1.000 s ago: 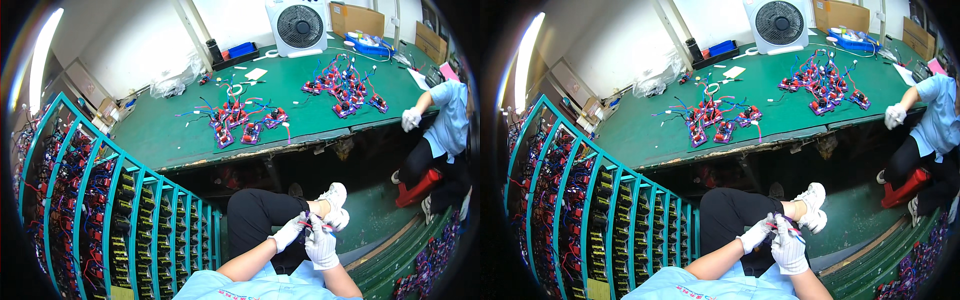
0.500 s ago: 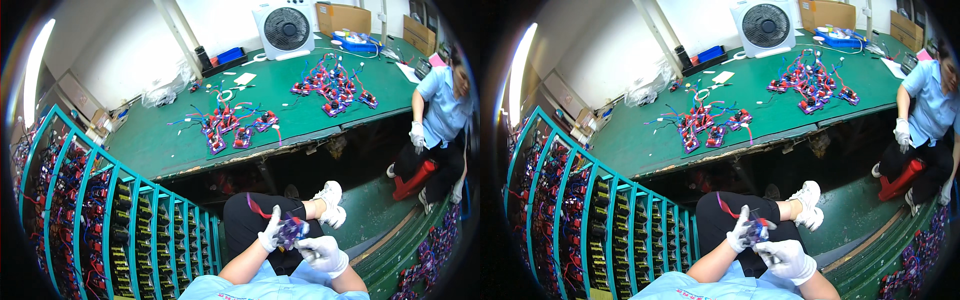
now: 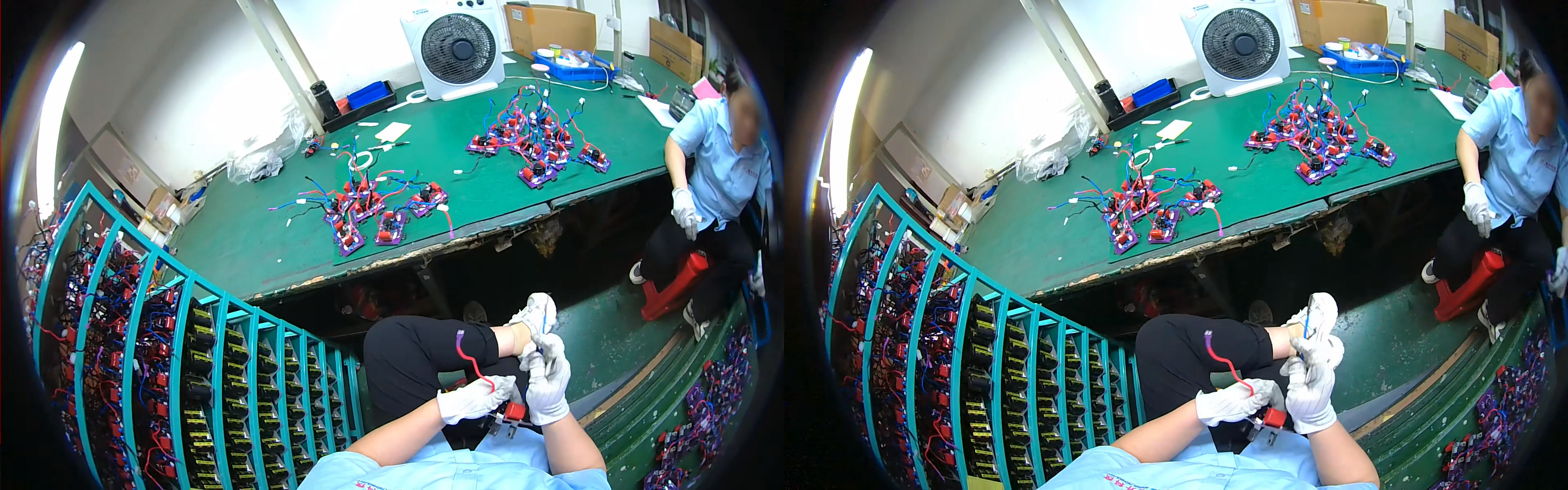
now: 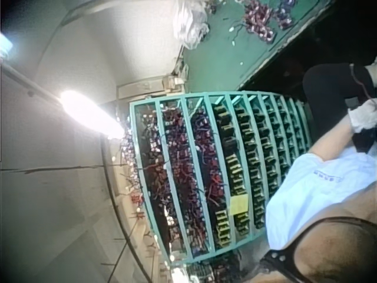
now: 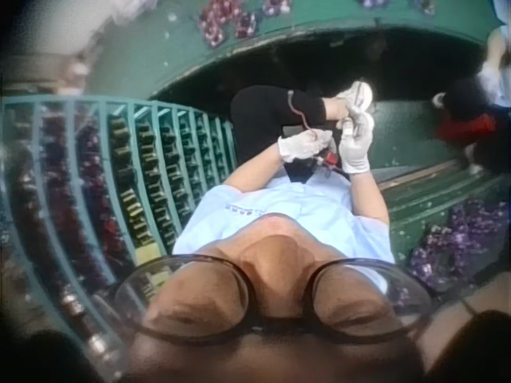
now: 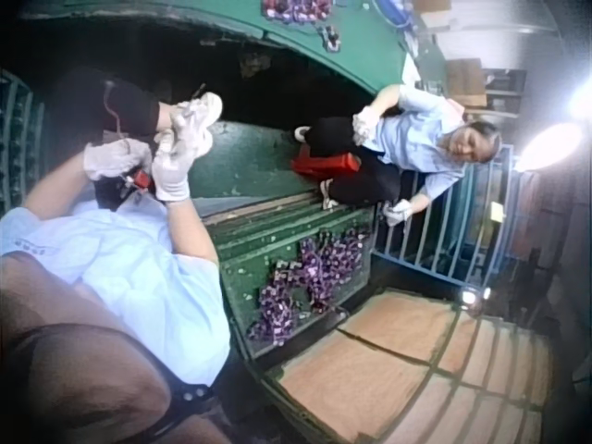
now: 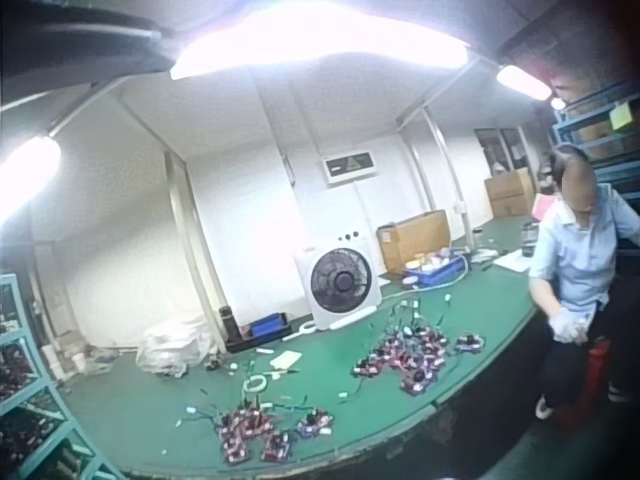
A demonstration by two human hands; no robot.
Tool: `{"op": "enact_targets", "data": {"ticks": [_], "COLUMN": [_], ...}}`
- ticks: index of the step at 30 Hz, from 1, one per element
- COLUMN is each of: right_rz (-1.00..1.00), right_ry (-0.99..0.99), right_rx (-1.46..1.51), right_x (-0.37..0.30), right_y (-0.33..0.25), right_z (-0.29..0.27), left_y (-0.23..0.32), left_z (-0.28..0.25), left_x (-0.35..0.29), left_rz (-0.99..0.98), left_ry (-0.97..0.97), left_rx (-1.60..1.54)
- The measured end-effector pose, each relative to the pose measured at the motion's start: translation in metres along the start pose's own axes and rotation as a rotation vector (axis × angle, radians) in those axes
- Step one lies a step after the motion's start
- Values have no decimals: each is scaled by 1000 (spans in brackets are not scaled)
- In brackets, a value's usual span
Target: The person assembles electronic components and wiring harnesses onto a circuit board by hand.
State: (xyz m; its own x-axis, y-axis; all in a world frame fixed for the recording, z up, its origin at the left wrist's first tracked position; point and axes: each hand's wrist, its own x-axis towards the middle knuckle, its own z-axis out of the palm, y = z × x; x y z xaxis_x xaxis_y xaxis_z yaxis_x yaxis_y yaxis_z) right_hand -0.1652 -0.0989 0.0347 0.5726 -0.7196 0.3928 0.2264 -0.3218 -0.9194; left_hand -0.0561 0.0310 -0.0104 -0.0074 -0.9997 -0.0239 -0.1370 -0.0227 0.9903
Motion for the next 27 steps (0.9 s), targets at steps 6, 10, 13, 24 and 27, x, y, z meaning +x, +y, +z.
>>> {"op": "enact_targets", "data": {"ticks": [6,10,13,24,27], "right_rz": [-470,-393,-66,415,310], "right_ry": [-312,-655,-761,-299,-124], "right_rx": [-274,-334,-136,582,233], "right_x": [36,43,50,-27,-42], "right_y": [-25,-30,-32,30,34], "right_z": [-4,9,12,24,30], "left_y": [42,37,32,13,0], "left_z": [-10,0,0,3,25], "left_x": [6,12,15,13,22], "left_rz": [-329,-5,-183,-101,160], "left_ry": [-85,-208,-245,798,900], "left_rx": [-538,42,-3,-176,-461]}}
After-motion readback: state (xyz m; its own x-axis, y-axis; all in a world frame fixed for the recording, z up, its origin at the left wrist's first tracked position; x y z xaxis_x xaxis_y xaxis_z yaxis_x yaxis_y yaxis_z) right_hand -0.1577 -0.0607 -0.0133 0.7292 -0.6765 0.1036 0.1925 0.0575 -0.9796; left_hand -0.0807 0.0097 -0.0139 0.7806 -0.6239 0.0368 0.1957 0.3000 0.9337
